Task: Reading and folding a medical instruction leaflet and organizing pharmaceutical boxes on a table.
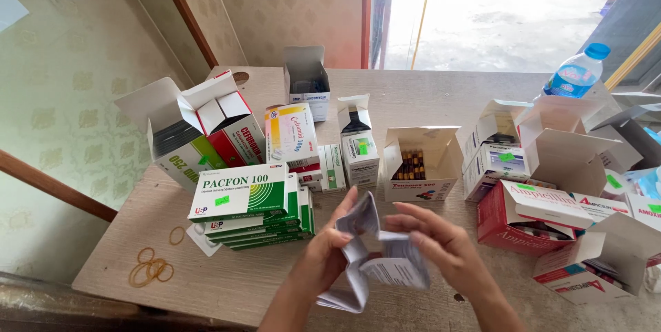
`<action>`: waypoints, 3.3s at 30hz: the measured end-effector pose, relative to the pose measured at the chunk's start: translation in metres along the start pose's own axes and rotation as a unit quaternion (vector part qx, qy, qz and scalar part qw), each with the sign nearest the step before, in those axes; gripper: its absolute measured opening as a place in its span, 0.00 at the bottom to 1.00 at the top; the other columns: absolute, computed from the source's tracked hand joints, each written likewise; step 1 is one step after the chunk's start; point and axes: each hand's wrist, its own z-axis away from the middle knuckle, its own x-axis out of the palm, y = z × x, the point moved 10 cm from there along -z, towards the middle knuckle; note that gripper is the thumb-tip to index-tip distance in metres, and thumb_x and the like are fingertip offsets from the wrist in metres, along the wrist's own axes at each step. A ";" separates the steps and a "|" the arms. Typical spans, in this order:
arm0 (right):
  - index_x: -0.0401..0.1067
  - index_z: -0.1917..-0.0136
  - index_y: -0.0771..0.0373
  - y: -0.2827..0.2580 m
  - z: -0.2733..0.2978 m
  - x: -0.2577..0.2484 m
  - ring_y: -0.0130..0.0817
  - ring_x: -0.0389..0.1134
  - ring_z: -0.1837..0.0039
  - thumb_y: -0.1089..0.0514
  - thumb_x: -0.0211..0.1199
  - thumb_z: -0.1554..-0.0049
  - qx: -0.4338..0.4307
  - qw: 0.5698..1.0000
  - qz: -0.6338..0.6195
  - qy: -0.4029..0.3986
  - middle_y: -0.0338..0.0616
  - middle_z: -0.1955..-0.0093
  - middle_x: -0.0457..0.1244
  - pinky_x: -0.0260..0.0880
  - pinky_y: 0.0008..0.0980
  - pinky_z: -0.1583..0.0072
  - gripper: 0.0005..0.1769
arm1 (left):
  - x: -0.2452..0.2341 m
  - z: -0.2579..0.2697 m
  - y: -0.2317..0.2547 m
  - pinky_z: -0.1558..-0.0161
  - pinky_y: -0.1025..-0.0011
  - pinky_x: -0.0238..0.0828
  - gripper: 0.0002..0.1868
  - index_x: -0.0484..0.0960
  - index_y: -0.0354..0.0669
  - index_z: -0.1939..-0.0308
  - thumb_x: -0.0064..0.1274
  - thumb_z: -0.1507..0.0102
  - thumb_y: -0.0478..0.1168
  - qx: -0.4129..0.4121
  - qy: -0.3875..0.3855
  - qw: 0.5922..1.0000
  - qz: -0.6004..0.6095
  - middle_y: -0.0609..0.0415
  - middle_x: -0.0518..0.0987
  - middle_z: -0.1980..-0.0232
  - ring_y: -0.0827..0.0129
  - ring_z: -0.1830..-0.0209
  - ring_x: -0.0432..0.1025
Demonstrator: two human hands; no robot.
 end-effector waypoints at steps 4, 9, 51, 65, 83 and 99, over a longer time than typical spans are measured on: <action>0.53 0.21 0.62 -0.044 0.017 0.057 0.41 0.66 0.28 0.64 0.62 0.45 -0.066 0.991 0.101 -0.057 0.57 0.26 0.60 0.64 0.36 0.30 0.40 | 0.006 0.009 0.021 0.27 0.58 0.58 0.50 0.51 0.48 0.19 0.43 0.48 0.46 0.099 0.060 0.993 -0.009 0.44 0.59 0.21 0.55 0.25 0.61; 0.51 0.19 0.55 -0.014 0.022 0.043 0.35 0.64 0.28 0.64 0.61 0.50 0.060 0.997 0.049 0.009 0.46 0.25 0.59 0.64 0.34 0.33 0.47 | -0.004 0.007 0.024 0.32 0.50 0.64 0.47 0.56 0.45 0.21 0.45 0.47 0.46 0.101 0.041 0.993 0.044 0.41 0.60 0.23 0.54 0.28 0.63; 0.84 0.43 0.59 -0.076 0.001 -0.161 0.28 0.72 0.52 0.52 0.71 0.46 0.314 0.898 0.308 0.002 0.44 0.54 0.77 0.72 0.31 0.47 0.19 | -0.052 0.022 0.174 0.65 0.76 0.74 0.12 0.92 0.46 0.62 0.62 0.40 0.48 0.031 0.155 0.798 -0.582 0.57 0.88 0.69 0.77 0.71 0.77; 0.83 0.53 0.64 -0.063 0.030 -0.092 0.23 0.65 0.58 0.51 0.69 0.44 0.202 0.898 0.353 -0.166 0.36 0.61 0.66 0.75 0.30 0.54 0.14 | 0.029 0.042 0.198 0.45 0.61 0.72 0.05 0.86 0.46 0.60 0.60 0.38 0.39 0.352 0.086 0.592 -0.720 0.56 0.82 0.61 0.63 0.53 0.75; 0.60 0.22 0.69 -0.048 -0.007 0.006 0.44 0.62 0.29 0.44 0.74 0.48 0.063 0.985 -0.061 -0.151 0.58 0.28 0.61 0.65 0.48 0.31 0.49 | 0.165 0.061 0.173 0.23 0.54 0.60 0.09 0.76 0.54 0.50 0.56 0.32 0.42 0.596 -0.011 0.369 -0.713 0.52 0.70 0.36 0.54 0.27 0.62; 0.53 0.22 0.64 -0.043 0.010 -0.007 0.43 0.57 0.24 0.52 0.63 0.50 0.007 0.998 -0.026 0.050 0.53 0.24 0.57 0.57 0.44 0.28 0.46 | 0.087 0.010 0.085 0.35 0.60 0.76 0.42 0.66 0.43 0.28 0.60 0.39 0.60 0.232 0.025 0.904 -0.358 0.46 0.71 0.31 0.58 0.31 0.71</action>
